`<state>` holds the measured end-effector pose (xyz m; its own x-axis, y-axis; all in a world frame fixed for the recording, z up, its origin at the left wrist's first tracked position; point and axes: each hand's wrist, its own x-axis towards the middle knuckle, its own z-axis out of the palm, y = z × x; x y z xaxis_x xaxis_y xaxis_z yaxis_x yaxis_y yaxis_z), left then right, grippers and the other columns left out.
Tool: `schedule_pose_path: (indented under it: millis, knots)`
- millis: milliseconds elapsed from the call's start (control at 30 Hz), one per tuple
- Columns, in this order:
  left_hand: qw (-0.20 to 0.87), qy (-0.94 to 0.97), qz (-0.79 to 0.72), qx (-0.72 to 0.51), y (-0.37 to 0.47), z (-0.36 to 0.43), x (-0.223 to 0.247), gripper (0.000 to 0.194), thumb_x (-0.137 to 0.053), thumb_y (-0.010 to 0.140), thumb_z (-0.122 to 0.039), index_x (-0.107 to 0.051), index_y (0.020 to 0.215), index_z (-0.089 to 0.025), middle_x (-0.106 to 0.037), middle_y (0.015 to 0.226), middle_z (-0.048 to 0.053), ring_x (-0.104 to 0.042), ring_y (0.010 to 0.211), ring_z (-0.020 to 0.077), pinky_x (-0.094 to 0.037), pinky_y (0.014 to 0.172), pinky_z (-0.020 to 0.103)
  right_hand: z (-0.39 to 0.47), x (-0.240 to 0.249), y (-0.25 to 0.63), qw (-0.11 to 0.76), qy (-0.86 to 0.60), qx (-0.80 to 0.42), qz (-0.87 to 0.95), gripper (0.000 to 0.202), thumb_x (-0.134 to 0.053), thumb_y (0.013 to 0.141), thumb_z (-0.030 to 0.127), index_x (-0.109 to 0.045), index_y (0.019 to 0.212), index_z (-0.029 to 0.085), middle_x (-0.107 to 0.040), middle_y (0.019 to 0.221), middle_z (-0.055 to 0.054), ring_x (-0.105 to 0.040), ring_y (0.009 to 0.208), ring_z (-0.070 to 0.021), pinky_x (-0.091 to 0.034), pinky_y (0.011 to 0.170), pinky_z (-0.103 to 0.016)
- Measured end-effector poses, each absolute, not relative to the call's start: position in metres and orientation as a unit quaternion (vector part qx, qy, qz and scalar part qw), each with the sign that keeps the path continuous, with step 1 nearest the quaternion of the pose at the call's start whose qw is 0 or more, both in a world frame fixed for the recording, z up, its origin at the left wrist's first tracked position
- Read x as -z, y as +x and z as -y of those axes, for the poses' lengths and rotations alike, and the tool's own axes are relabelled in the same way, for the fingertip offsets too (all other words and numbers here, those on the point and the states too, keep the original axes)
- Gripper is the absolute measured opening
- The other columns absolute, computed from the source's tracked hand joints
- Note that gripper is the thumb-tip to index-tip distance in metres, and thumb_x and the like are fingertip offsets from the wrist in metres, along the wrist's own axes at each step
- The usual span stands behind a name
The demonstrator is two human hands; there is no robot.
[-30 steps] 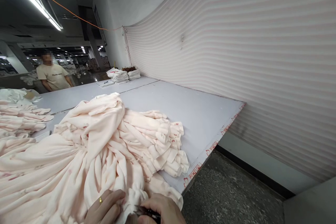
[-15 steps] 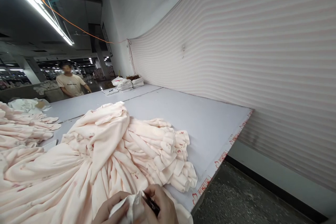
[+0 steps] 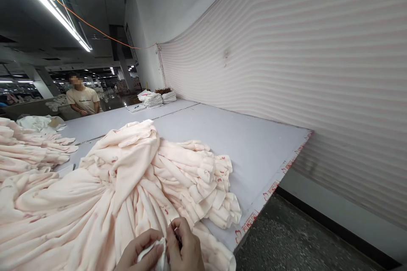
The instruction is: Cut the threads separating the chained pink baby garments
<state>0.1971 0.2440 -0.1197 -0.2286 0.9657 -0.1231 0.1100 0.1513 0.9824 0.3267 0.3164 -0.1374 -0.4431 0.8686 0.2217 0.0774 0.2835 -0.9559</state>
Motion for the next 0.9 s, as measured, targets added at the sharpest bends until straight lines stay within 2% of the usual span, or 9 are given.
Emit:
schedule_pose_path:
  millis: [133, 200, 300, 433, 600, 667, 767, 833, 900]
  knots:
    - [0.409, 0.423, -0.618, -0.521, 0.196, -0.243, 0.125, 0.041, -0.060, 0.077, -0.060, -0.060, 0.084, -0.020, -0.057, 0.069, -0.003, -0.045, 0.062, 0.0116, -0.034, 0.059, 0.021, -0.319, 0.128, 0.340, 0.407, -0.296, -0.520, 0.690, 0.027, -0.057, 0.082, 0.045, -0.063, 0.092, 0.020, -0.066, 0.074, -0.003, -0.063, 0.069, -0.0190, -0.048, 0.064, -0.025]
    - [0.403, 0.419, -0.614, -0.534, 0.196, -0.243, 0.128, 0.040, -0.060, 0.078, -0.060, -0.058, 0.084, -0.020, -0.055, 0.068, -0.004, -0.045, 0.061, 0.0117, -0.034, 0.059, 0.022, -0.319, 0.127, 0.349, 0.381, -0.304, -0.499, 0.716, 0.024, -0.060, 0.079, 0.040, -0.070, 0.091, 0.021, -0.071, 0.082, -0.006, -0.065, 0.076, -0.0211, -0.049, 0.070, -0.027]
    - [0.397, 0.438, -0.606, -0.533, 0.196, -0.241, 0.127, 0.037, -0.059, 0.080, -0.057, -0.059, 0.083, -0.021, -0.055, 0.069, -0.003, -0.048, 0.065, 0.0129, -0.035, 0.059, 0.022, -0.318, 0.128, 0.353, 0.336, -0.317, -0.509, 0.726, 0.025, -0.060, 0.080, 0.038, -0.076, 0.087, 0.021, -0.075, 0.083, -0.008, -0.068, 0.077, -0.0226, -0.051, 0.072, -0.029]
    - [0.399, 0.451, -0.598, -0.528, 0.195, -0.240, 0.126, 0.035, -0.060, 0.080, -0.056, -0.061, 0.085, -0.020, -0.058, 0.073, -0.002, -0.051, 0.070, 0.0137, -0.037, 0.062, 0.022, -0.319, 0.128, 0.348, 0.343, -0.306, -0.568, 0.683, 0.030, -0.063, 0.078, 0.043, -0.078, 0.090, 0.020, -0.077, 0.087, -0.009, -0.070, 0.086, -0.0260, -0.053, 0.076, -0.033]
    - [0.414, 0.450, -0.601, -0.514, 0.197, -0.242, 0.125, 0.034, -0.061, 0.080, -0.053, -0.061, 0.085, -0.020, -0.061, 0.073, -0.002, -0.052, 0.070, 0.0148, -0.039, 0.065, 0.023, -0.321, 0.124, 0.342, 0.329, -0.310, -0.591, 0.669, 0.030, -0.067, 0.075, 0.046, -0.078, 0.085, 0.020, -0.077, 0.082, -0.008, -0.070, 0.081, -0.0249, -0.053, 0.072, -0.031]
    - [0.413, 0.457, -0.607, -0.502, 0.198, -0.241, 0.117, 0.032, -0.061, 0.080, -0.051, -0.062, 0.085, -0.019, -0.063, 0.074, -0.001, -0.053, 0.070, 0.0150, -0.040, 0.066, 0.024, -0.321, 0.123, 0.341, 0.316, -0.293, -0.612, 0.663, 0.030, -0.065, 0.077, 0.046, -0.077, 0.077, 0.018, -0.075, 0.072, -0.006, -0.068, 0.074, -0.0226, -0.051, 0.067, -0.029]
    - [0.405, 0.485, -0.636, -0.442, 0.188, -0.228, 0.096, 0.026, -0.059, 0.080, -0.044, -0.063, 0.083, -0.018, -0.065, 0.077, 0.000, -0.055, 0.073, 0.0167, -0.041, 0.069, 0.024, -0.322, 0.123, 0.347, 0.300, -0.277, -0.656, 0.635, 0.031, -0.063, 0.080, 0.045, -0.073, 0.074, 0.016, -0.068, 0.064, -0.002, -0.064, 0.067, -0.0185, -0.048, 0.064, -0.026]
    - [0.373, 0.513, -0.689, -0.349, 0.171, -0.210, 0.087, 0.020, -0.057, 0.080, -0.037, -0.062, 0.077, -0.019, -0.064, 0.075, 0.000, -0.057, 0.078, 0.0190, -0.041, 0.071, 0.024, -0.326, 0.126, 0.363, 0.308, -0.300, -0.664, 0.612, 0.029, -0.065, 0.078, 0.044, -0.072, 0.085, 0.016, -0.068, 0.074, -0.002, -0.063, 0.072, -0.0178, -0.048, 0.068, -0.026]
    - [0.339, 0.545, -0.738, -0.207, 0.154, -0.190, 0.088, 0.015, -0.052, 0.081, -0.028, -0.062, 0.072, -0.019, -0.065, 0.073, 0.000, -0.060, 0.075, 0.0201, -0.040, 0.065, 0.025, -0.331, 0.132, 0.388, 0.311, -0.342, -0.653, 0.600, 0.031, -0.066, 0.078, 0.042, -0.068, 0.096, 0.018, -0.067, 0.086, -0.002, -0.062, 0.079, -0.0178, -0.048, 0.072, -0.027]
